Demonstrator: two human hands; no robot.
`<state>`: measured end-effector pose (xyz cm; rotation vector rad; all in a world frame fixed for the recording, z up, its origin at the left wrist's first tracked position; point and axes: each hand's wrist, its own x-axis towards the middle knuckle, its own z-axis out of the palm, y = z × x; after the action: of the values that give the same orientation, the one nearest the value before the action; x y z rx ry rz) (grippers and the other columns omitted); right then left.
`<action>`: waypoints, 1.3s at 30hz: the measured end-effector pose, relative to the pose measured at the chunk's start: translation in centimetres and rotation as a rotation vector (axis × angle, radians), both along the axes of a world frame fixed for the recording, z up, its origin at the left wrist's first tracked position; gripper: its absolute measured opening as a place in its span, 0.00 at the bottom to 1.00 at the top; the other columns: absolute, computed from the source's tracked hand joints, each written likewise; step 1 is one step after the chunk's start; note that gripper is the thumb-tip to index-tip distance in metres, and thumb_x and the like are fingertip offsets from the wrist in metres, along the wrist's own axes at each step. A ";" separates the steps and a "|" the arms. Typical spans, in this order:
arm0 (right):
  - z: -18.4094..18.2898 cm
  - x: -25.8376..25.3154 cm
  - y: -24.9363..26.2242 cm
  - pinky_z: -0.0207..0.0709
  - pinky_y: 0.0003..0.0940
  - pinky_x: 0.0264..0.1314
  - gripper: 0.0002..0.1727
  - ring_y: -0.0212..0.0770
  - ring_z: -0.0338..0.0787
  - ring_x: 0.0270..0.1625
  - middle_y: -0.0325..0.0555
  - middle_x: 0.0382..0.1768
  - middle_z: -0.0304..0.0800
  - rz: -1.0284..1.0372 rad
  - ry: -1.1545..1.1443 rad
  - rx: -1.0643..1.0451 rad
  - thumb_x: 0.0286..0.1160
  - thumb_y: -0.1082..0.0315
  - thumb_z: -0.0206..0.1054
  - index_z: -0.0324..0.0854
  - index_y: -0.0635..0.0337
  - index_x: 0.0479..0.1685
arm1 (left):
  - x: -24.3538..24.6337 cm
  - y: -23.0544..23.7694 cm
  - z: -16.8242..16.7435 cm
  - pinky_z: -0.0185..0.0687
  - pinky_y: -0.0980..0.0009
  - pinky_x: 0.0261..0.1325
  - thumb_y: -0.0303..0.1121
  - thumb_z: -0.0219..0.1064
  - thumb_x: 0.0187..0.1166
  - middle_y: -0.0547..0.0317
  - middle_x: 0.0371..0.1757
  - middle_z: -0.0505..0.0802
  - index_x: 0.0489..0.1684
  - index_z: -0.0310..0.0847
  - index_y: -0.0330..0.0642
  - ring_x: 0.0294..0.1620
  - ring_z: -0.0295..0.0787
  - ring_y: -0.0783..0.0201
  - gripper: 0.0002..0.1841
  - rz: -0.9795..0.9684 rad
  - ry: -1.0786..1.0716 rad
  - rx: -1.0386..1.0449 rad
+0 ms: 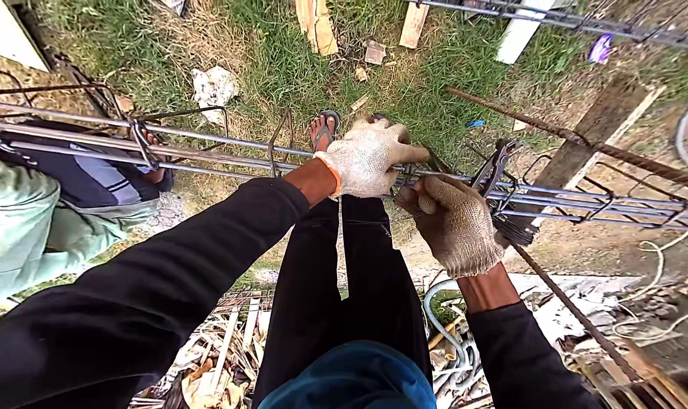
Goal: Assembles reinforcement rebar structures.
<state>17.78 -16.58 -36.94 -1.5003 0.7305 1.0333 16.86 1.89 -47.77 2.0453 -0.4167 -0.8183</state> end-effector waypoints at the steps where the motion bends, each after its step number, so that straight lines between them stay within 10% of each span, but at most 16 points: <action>1: -0.2 -0.2 -0.1 0.89 0.50 0.54 0.11 0.38 0.87 0.33 0.37 0.28 0.83 0.002 -0.020 0.001 0.85 0.65 0.56 0.84 0.56 0.40 | 0.1 0.1 0.1 0.67 0.39 0.75 0.38 0.60 0.73 0.62 0.71 0.86 0.74 0.81 0.77 0.73 0.78 0.51 0.28 -0.001 0.003 -0.013; 7: 0.8 0.3 0.4 0.77 0.35 0.17 0.13 0.29 0.60 0.09 0.30 0.09 0.55 0.088 0.151 -0.061 0.88 0.63 0.55 0.79 0.55 0.34 | 0.2 0.2 -0.2 0.74 0.49 0.75 0.45 0.60 0.83 0.63 0.75 0.86 0.74 0.83 0.61 0.74 0.81 0.55 0.22 -0.061 -0.028 -0.114; 15: 3.7 2.7 -1.8 0.70 0.30 0.12 0.13 0.30 0.63 0.10 0.33 0.13 0.61 0.459 0.191 -0.117 0.90 0.55 0.55 0.83 0.51 0.49 | -0.7 -0.4 0.4 0.76 0.52 0.77 0.39 0.62 0.87 0.53 0.77 0.85 0.79 0.77 0.48 0.75 0.83 0.53 0.22 -0.021 -0.004 -0.132; 25: 2.3 5.2 0.3 0.50 0.16 0.07 0.14 0.20 0.52 0.07 0.25 0.09 0.50 -0.021 0.588 0.106 0.88 0.57 0.54 0.75 0.48 0.31 | -0.8 -0.3 -1.1 0.81 0.59 0.73 0.39 0.59 0.88 0.61 0.74 0.88 0.73 0.83 0.51 0.71 0.87 0.63 0.18 0.020 -0.011 -0.173; 32: 1.6 8.0 0.9 0.57 0.21 0.08 0.12 0.25 0.55 0.08 0.28 0.10 0.55 0.352 0.465 -0.014 0.85 0.61 0.56 0.77 0.50 0.32 | -1.1 -0.5 -1.4 0.83 0.60 0.70 0.36 0.58 0.87 0.63 0.70 0.90 0.69 0.84 0.50 0.67 0.89 0.64 0.17 0.030 -0.077 -0.194; 39: -1.5 13.8 3.0 0.79 0.49 0.27 0.15 0.40 0.85 0.25 0.41 0.25 0.87 1.490 -0.133 -0.279 0.84 0.61 0.58 0.89 0.50 0.33 | -0.7 -0.4 -0.7 0.80 0.59 0.75 0.39 0.58 0.88 0.63 0.72 0.90 0.71 0.85 0.51 0.71 0.87 0.64 0.18 0.059 0.007 -0.139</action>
<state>31.60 -13.59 -38.46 -2.3381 -0.5591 1.8780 16.19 1.46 -48.51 1.9164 -0.3965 -0.7398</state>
